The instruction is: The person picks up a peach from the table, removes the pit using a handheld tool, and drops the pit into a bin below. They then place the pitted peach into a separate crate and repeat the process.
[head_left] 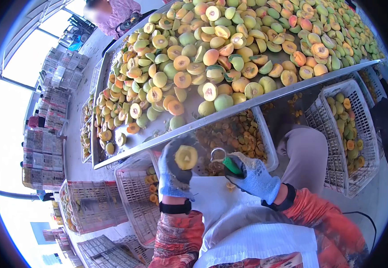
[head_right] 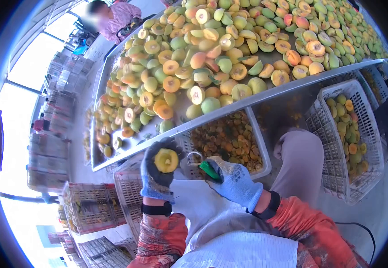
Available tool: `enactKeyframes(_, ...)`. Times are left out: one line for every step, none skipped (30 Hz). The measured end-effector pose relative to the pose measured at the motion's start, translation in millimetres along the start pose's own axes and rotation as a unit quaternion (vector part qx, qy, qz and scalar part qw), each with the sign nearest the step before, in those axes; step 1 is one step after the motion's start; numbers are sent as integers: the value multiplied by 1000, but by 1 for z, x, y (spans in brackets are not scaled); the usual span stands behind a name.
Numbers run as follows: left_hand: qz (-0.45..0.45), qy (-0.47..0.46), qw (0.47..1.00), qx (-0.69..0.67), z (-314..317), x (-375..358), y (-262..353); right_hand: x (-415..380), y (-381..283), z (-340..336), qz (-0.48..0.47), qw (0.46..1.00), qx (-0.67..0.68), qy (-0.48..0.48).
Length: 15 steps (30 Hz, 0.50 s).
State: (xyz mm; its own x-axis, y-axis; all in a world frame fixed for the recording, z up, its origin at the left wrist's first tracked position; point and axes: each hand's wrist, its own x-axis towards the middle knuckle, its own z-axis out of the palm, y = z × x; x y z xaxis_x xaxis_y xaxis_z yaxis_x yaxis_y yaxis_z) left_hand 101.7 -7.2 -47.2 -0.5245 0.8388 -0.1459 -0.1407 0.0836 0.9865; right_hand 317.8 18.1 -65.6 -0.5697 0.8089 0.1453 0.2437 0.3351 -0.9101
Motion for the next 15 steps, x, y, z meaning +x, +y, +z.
enactKeyframes(-57, 33, 978, -196, -29, 2, 12, 2, 11, -6, -1, 1000, 5, 4)
enactKeyframes(79, 51, 995, 38, -74, 4, 3, 4, 24, -10, 19, 999, 0, 28)
enactKeyframes(128, 80, 944, 293, -81, -7, 28, 4, 35, -14, 39, 998, -5, 54)
enactKeyframes(37, 181, 963, 197, -127, 4, 13, 4, 39, -20, 62, 997, 4, 55)
enactKeyframes(67, 174, 939, 288, -167, 9, -3, 2, 42, -23, 65, 996, 8, 58)
enactKeyframes(63, 207, 942, 257, -167, 14, -1, 2, 44, -24, 99, 995, 3, 33)
enactKeyframes(59, 241, 942, 224, -166, 20, 2, 3, 44, -24, 131, 991, -4, 8)
enactKeyframes(57, 214, 952, 212, -150, 27, 10, 5, 40, -24, 158, 987, -4, -21)
enactKeyframes(55, 188, 960, 199, -130, 38, 16, 8, 41, -19, 156, 987, -3, -25)
enactKeyframes(23, 171, 946, 274, -97, 50, 29, 9, 43, -16, 133, 990, -12, -36)
enactKeyframes(-1, 144, 919, 367, -80, 68, 29, 10, 46, -12, 111, 993, -21, -44)
enactKeyframes(69, 115, 877, 462, -80, 96, 7, 10, 48, -10, 90, 994, -30, -49)
enactKeyframes(38, 85, 832, 547, -49, 105, 14, 8, 51, -8, 93, 994, -31, -45)
enactKeyframes(0, 67, 763, 642, -20, 112, 22, 5, 54, -8, 80, 995, -52, -39)
enactKeyframes(3, 31, 729, 684, -20, 130, 2, 3, 57, -7, 68, 994, -74, -32)
